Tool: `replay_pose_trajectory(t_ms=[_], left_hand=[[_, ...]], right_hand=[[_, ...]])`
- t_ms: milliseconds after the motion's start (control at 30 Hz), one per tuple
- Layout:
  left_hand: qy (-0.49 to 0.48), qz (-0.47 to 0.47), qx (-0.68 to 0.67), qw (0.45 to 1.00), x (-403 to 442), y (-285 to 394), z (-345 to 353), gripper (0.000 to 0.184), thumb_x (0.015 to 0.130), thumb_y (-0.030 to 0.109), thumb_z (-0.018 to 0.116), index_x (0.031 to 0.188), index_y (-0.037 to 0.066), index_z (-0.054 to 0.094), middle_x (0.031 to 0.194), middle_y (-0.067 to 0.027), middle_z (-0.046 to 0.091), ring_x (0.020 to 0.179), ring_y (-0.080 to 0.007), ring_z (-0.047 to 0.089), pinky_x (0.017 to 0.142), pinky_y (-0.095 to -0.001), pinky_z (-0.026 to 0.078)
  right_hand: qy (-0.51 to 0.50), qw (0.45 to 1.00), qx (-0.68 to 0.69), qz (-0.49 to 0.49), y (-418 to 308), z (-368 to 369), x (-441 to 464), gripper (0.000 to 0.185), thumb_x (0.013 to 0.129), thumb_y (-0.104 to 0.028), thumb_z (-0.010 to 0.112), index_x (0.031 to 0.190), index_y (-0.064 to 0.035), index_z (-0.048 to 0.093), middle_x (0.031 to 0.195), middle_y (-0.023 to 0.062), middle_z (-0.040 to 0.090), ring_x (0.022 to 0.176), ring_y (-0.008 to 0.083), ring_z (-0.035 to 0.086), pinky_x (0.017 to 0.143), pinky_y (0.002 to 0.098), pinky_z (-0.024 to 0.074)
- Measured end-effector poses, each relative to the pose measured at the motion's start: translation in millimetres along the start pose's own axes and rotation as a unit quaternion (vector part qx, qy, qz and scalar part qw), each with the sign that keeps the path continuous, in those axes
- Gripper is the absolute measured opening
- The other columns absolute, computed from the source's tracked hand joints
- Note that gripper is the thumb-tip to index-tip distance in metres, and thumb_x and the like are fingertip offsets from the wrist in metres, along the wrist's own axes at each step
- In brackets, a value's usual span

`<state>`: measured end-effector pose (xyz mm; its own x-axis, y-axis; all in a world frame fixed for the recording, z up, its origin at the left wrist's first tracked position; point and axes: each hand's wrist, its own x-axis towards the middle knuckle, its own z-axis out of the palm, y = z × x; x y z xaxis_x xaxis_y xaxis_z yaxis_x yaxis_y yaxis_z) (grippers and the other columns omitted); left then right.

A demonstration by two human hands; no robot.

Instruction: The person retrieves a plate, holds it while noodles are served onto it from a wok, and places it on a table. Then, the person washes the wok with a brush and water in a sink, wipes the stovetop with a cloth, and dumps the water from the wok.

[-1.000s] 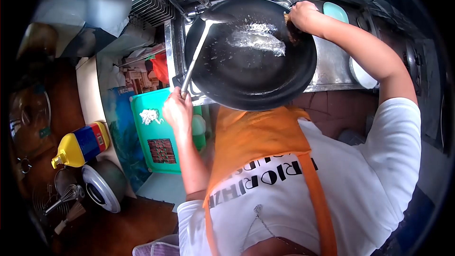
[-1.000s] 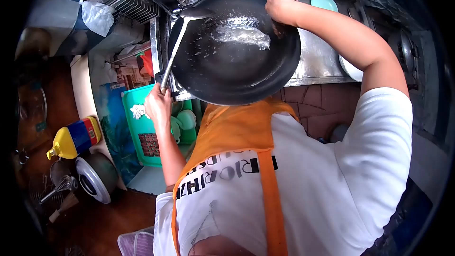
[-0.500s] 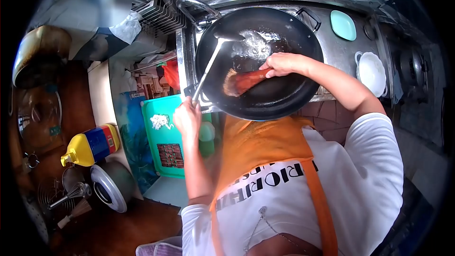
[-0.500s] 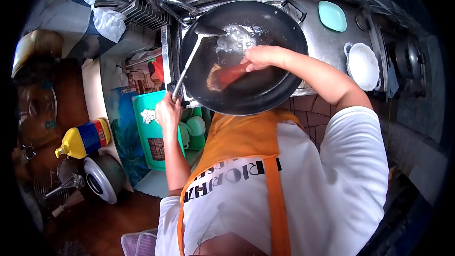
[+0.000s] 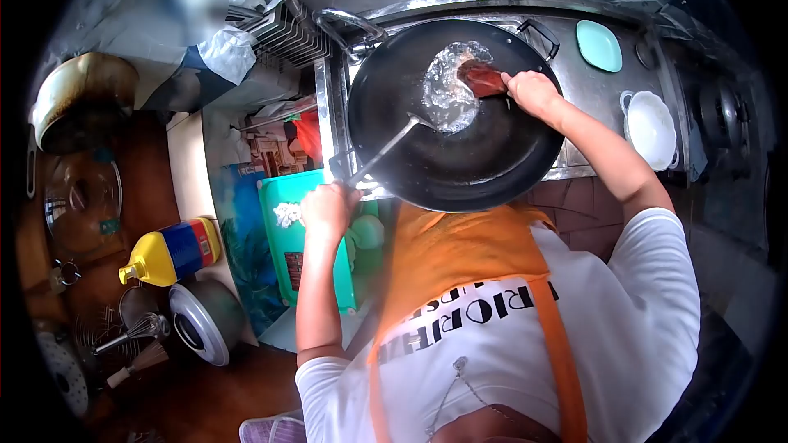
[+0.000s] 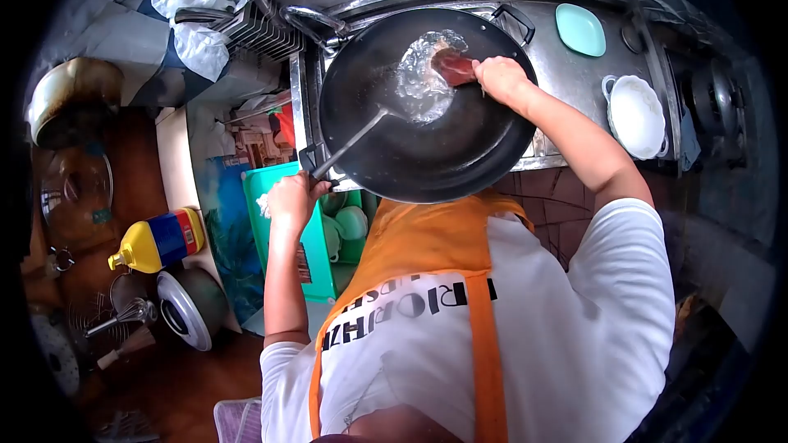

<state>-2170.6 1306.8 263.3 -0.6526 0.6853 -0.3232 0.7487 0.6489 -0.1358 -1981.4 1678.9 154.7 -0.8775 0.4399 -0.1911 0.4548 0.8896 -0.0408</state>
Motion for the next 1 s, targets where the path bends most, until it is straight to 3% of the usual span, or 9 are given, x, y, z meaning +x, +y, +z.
replay_pose_trajectory(t_ms=[167, 233, 300, 400, 567, 600, 633, 700, 1000], left_hand=[[0.013, 0.030, 0.004, 0.999, 0.2, 16.5, 15.0, 0.040, 0.083, 0.046, 0.065, 0.079, 0.006, 0.064, 0.069, -0.0147, 0.067, 0.066, -0.0320, 0.068, 0.059, -0.0398, 0.054], [0.025, 0.008, 0.013, 1.000, -1.0, 16.9, 20.6, 0.040, 0.083, 0.046, 0.065, 0.082, 0.006, 0.062, 0.069, -0.0142, 0.067, 0.065, -0.0322, 0.067, 0.059, -0.0394, 0.054], [0.053, 0.002, -0.017, 0.998, -3.2, 9.9, 28.6, 0.039, 0.082, 0.044, 0.066, 0.081, 0.006, 0.059, 0.067, -0.0137, 0.066, 0.063, -0.0320, 0.067, 0.057, -0.0403, 0.053], [0.119, 0.021, -0.066, 0.991, -8.3, -2.6, 37.4, 0.036, 0.082, 0.040, 0.068, 0.081, 0.006, 0.055, 0.064, -0.0131, 0.064, 0.059, -0.0320, 0.065, 0.055, -0.0413, 0.052], [0.169, 0.042, -0.036, 0.984, -4.6, -0.9, 34.3, 0.033, 0.083, 0.035, 0.068, 0.082, 0.007, 0.052, 0.064, -0.0118, 0.063, 0.056, -0.0314, 0.063, 0.051, -0.0417, 0.050], [0.160, 0.040, -0.022, 0.986, -1.4, 1.8, 33.2, 0.032, 0.083, 0.036, 0.068, 0.083, 0.007, 0.053, 0.065, -0.0116, 0.064, 0.056, -0.0310, 0.064, 0.051, -0.0415, 0.050], [0.150, 0.038, -0.009, 0.988, 4.4, 5.2, 31.7, 0.032, 0.084, 0.036, 0.067, 0.083, 0.007, 0.053, 0.066, -0.0114, 0.064, 0.057, -0.0307, 0.064, 0.051, -0.0414, 0.050], [0.130, 0.037, 0.014, 0.991, 18.0, 12.4, 28.0, 0.032, 0.085, 0.036, 0.065, 0.085, 0.006, 0.055, 0.067, -0.0111, 0.065, 0.058, -0.0302, 0.065, 0.052, -0.0408, 0.051], [0.048, 0.047, -0.041, 0.997, 39.5, 45.2, 27.1, 0.032, 0.082, 0.032, 0.070, 0.091, 0.003, 0.060, 0.070, -0.0142, 0.065, 0.065, -0.0306, 0.066, 0.057, -0.0404, 0.052]], right_hand=[[-0.091, 0.959, 0.269, -0.013, -23.2, 15.3, -13.1, 0.040, 0.089, -0.024, 0.060, 0.124, -0.0053, 0.058, 0.103, 0.0215, 0.066, 0.103, 0.0375, 0.061, 0.089, 0.0434, 0.0486], [-0.179, 0.901, 0.393, 0.044, -28.5, -3.7, -18.2, 0.038, 0.093, -0.025, 0.056, 0.128, -0.0092, 0.057, 0.079, 0.0140, 0.066, 0.065, 0.0245, 0.065, 0.065, 0.0364, 0.0530], [-0.241, 0.830, 0.496, 0.087, -26.3, -11.6, -25.9, 0.037, 0.096, -0.027, 0.053, 0.130, -0.0127, 0.057, 0.063, 0.0048, 0.056, 0.046, 0.0118, 0.049, 0.045, 0.0283, 0.0445], [-0.250, 0.789, 0.551, 0.103, -13.3, -19.3, -25.2, 0.034, 0.098, -0.028, 0.050, 0.129, -0.0169, 0.058, 0.059, 0.0000, 0.050, 0.043, 0.0076, 0.044, 0.037, 0.0242, 0.0362], [-0.190, 0.848, 0.486, 0.092, -15.6, -32.1, -31.2, 0.032, 0.097, -0.027, 0.051, 0.126, -0.0172, 0.060, 0.060, 0.0022, 0.051, 0.047, 0.0093, 0.048, 0.045, 0.0263, 0.0434], [-0.154, 0.869, 0.469, 0.039, -21.2, -32.7, -36.1, 0.035, 0.095, -0.025, 0.054, 0.128, -0.0131, 0.058, 0.065, 0.0089, 0.060, 0.056, 0.0182, 0.060, 0.057, 0.0331, 0.0507], [0.069, 0.889, 0.434, -0.127, -33.1, -18.9, -36.9, 0.036, 0.093, -0.022, 0.056, 0.128, -0.0098, 0.057, 0.077, 0.0179, 0.066, 0.071, 0.0327, 0.067, 0.069, 0.0407, 0.0524], [0.007, 0.933, 0.352, -0.070, -43.0, -44.7, -62.4, 0.036, 0.092, -0.021, 0.057, 0.126, -0.0076, 0.058, 0.088, 0.0224, 0.066, 0.085, 0.0410, 0.063, 0.075, 0.0455, 0.0515], [-0.054, 0.938, 0.336, -0.070, -54.2, -52.6, -89.2, 0.037, 0.091, -0.023, 0.060, 0.125, -0.0087, 0.060, 0.086, 0.0238, 0.065, 0.085, 0.0405, 0.063, 0.077, 0.0454, 0.0506]])
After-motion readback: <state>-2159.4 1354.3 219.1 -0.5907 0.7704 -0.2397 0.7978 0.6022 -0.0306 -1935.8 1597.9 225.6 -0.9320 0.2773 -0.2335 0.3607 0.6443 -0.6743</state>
